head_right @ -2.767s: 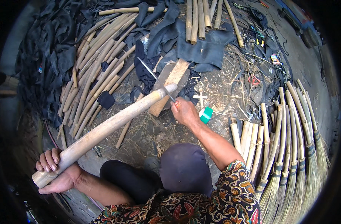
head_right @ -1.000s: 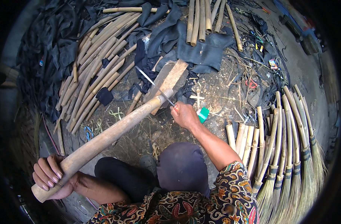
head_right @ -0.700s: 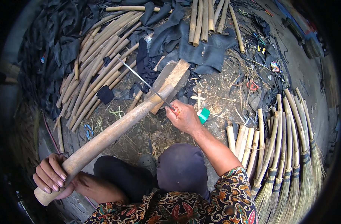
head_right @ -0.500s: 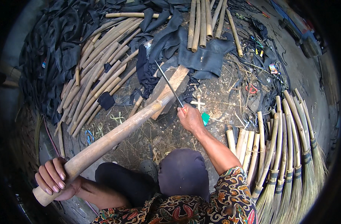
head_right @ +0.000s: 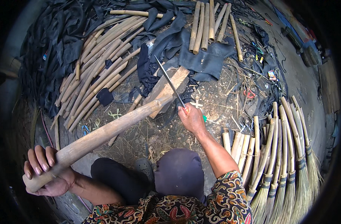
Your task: The person sits on the floor and uses a knife to sharpen the ends of several wooden sticks. They pick up each stick, hold it against a small wooden block, and scrape the knife along the end to create a point, then place the sharpened stick aside.
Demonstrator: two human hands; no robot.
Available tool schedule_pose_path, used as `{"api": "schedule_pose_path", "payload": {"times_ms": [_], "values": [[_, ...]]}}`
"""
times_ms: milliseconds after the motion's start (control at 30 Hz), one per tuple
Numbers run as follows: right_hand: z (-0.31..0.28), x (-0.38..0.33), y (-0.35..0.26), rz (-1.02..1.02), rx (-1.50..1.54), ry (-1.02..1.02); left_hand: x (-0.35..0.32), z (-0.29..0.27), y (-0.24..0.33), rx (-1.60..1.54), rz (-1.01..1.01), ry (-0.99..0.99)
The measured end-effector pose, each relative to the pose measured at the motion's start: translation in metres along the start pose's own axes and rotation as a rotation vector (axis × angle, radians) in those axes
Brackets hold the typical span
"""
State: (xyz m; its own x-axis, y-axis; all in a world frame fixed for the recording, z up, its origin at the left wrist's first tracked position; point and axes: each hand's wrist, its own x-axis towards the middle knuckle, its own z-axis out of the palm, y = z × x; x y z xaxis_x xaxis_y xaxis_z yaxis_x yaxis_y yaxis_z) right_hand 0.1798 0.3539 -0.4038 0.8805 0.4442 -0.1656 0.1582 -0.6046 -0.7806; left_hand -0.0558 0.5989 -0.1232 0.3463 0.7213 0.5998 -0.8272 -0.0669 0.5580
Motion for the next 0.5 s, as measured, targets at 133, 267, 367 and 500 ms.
{"api": "schedule_pose_path", "payload": {"times_ms": [133,267,367,500], "values": [[-0.010,-0.005,-0.044,-0.096,0.073,-0.035,0.005,-0.002,0.001,-0.052,0.005,-0.061],[-0.012,-0.018,-0.067,-0.219,0.195,-0.019,0.005,-0.006,0.003,-0.043,-0.039,-0.186],[0.002,-0.017,-0.063,-0.265,0.292,-0.055,0.004,-0.007,0.005,-0.097,-0.134,-0.252],[0.022,0.010,-0.047,-0.048,-0.159,-0.231,0.002,-0.003,0.006,-0.035,-0.087,-0.227]]}}
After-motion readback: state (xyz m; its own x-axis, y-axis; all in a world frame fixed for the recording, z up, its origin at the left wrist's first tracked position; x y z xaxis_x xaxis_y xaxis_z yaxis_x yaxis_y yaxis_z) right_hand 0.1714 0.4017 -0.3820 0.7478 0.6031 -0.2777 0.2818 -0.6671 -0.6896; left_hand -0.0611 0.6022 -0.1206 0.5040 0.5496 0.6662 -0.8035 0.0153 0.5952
